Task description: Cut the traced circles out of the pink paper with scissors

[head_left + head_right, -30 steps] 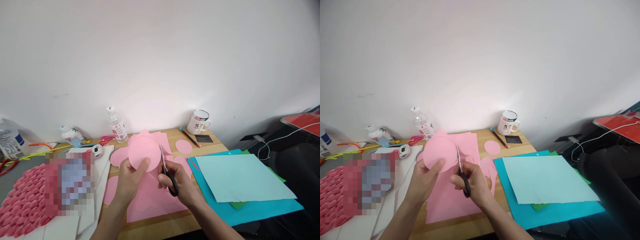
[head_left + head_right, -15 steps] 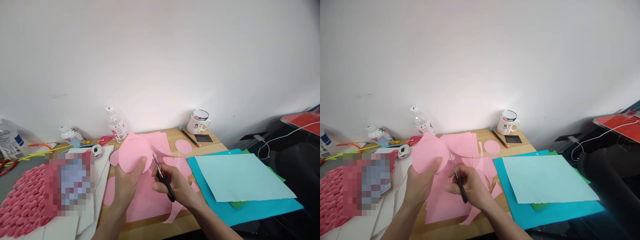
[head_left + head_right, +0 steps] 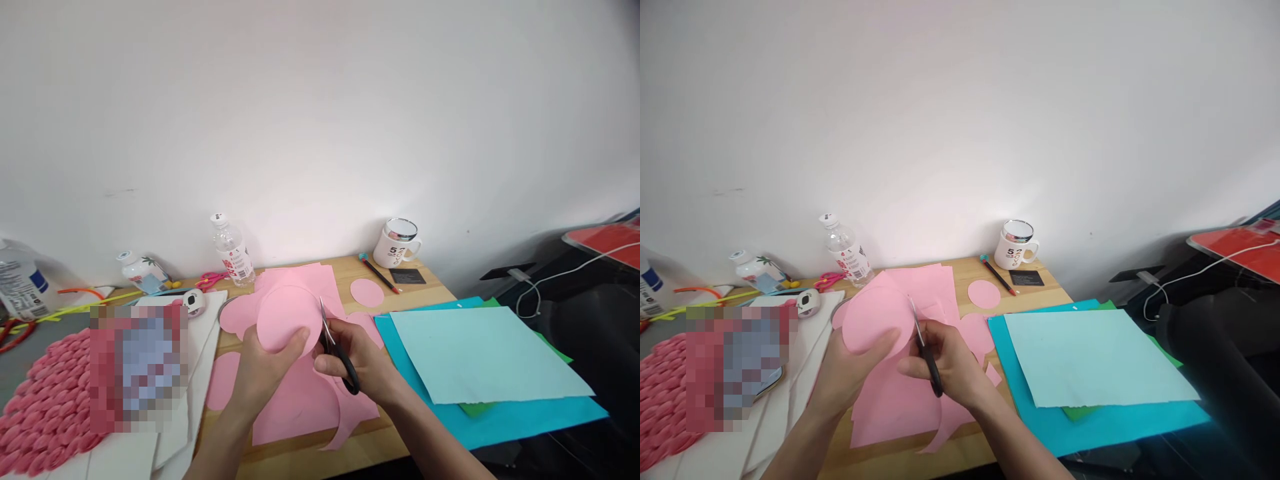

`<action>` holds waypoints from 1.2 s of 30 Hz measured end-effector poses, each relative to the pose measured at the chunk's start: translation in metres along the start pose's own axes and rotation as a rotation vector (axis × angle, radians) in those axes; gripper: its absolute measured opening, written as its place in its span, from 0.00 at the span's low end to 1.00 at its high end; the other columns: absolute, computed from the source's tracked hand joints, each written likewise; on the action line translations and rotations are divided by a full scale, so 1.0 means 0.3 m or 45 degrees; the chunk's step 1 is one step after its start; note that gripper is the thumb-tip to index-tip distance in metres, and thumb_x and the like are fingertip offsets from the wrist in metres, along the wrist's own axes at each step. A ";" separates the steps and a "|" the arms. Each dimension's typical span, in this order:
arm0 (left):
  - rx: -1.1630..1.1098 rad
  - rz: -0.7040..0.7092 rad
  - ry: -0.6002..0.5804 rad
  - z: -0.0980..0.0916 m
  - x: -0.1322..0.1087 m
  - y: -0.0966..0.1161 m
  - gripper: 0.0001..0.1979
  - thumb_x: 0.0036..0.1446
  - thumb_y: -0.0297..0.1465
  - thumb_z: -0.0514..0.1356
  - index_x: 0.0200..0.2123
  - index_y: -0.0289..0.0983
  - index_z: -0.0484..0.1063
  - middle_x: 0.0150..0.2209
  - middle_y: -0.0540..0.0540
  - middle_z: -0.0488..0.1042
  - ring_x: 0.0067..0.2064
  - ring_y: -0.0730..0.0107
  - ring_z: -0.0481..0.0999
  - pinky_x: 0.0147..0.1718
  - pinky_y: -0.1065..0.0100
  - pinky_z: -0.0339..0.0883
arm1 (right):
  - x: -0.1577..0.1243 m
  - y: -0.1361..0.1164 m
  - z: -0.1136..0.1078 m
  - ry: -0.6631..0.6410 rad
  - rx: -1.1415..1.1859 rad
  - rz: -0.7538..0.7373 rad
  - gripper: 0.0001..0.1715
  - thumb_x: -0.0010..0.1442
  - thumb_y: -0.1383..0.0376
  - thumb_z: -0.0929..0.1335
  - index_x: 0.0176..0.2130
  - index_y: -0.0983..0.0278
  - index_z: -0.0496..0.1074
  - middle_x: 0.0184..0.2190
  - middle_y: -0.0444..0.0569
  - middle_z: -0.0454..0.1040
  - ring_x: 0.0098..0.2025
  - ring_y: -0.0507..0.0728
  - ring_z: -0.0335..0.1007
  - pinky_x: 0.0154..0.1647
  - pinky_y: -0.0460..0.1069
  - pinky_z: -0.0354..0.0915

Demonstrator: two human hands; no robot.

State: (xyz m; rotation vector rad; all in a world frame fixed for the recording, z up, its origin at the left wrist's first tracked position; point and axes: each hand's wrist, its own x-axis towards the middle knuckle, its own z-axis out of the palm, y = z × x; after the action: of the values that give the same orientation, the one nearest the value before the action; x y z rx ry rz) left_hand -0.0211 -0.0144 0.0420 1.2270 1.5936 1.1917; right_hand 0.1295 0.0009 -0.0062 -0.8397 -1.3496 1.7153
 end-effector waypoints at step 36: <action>0.063 0.024 -0.116 -0.030 0.020 0.005 0.13 0.42 0.38 0.64 0.29 0.34 0.76 0.27 0.44 0.80 0.32 0.59 0.80 0.29 0.65 0.74 | -0.002 -0.020 0.014 0.016 0.015 -0.010 0.23 0.44 0.56 0.76 0.24 0.64 0.62 0.17 0.36 0.54 0.21 0.46 0.45 0.21 0.45 0.45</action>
State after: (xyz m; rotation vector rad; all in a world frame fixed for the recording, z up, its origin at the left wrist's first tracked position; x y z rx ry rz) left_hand -0.0305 -0.0102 0.0455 1.3125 1.5554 1.0981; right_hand 0.1273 -0.0009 0.0004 -0.8366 -1.3316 1.7074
